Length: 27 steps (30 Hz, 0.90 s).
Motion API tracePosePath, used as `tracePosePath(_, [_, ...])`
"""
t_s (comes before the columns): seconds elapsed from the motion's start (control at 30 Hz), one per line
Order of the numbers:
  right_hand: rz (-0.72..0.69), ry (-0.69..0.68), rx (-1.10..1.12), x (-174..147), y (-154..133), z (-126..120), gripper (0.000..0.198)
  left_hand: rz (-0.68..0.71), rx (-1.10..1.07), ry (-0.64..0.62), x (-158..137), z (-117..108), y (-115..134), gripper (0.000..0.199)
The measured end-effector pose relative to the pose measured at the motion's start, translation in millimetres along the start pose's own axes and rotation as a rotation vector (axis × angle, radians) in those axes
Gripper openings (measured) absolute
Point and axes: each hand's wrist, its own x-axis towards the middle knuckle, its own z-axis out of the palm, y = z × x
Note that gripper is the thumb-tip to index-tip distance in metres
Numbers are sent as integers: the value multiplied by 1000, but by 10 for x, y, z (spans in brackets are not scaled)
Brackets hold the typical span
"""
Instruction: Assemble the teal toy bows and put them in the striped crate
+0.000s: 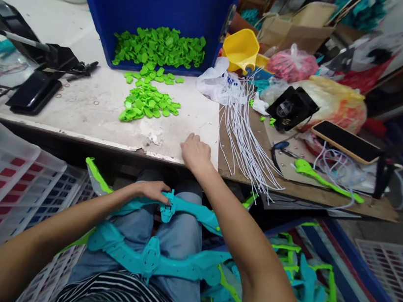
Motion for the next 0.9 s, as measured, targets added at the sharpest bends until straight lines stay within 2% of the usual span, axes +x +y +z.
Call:
tracePosePath(0.07, [22, -34, 48, 12, -12, -6, 60, -5, -5, 7, -5, 3, 1, 26])
tracePosePath(0.13, [17, -45, 78, -14, 5, -30, 65, -5, 1, 11, -8, 4, 0, 27])
tracePosePath(0.27, [-125, -41, 152, -142, 82, -59, 60, 5, 29, 13, -7, 1, -6, 27])
tracePosePath(0.37, [-226, 14, 173, -190, 130, -1, 45, 14, 44, 13, -6, 1, -7, 27])
tracePosePath(0.47, [-284, 80, 86, -150, 165, 95, 34, 11, 48, 14, -8, 3, -5, 27])
tracePosePath(0.63, [-309, 108, 67, 8, 225, 105, 34, 24, 54, 6, -2, -3, -19, 30])
tracePosePath(0.8, [-478, 30, -153, 79, 37, -60, 33, 16, 67, 0, 16, -2, -24, 28])
tracePosePath(0.9, [-518, 30, -164, 99, -92, -104, 32, 12, 73, 16, 5, 3, -13, 28])
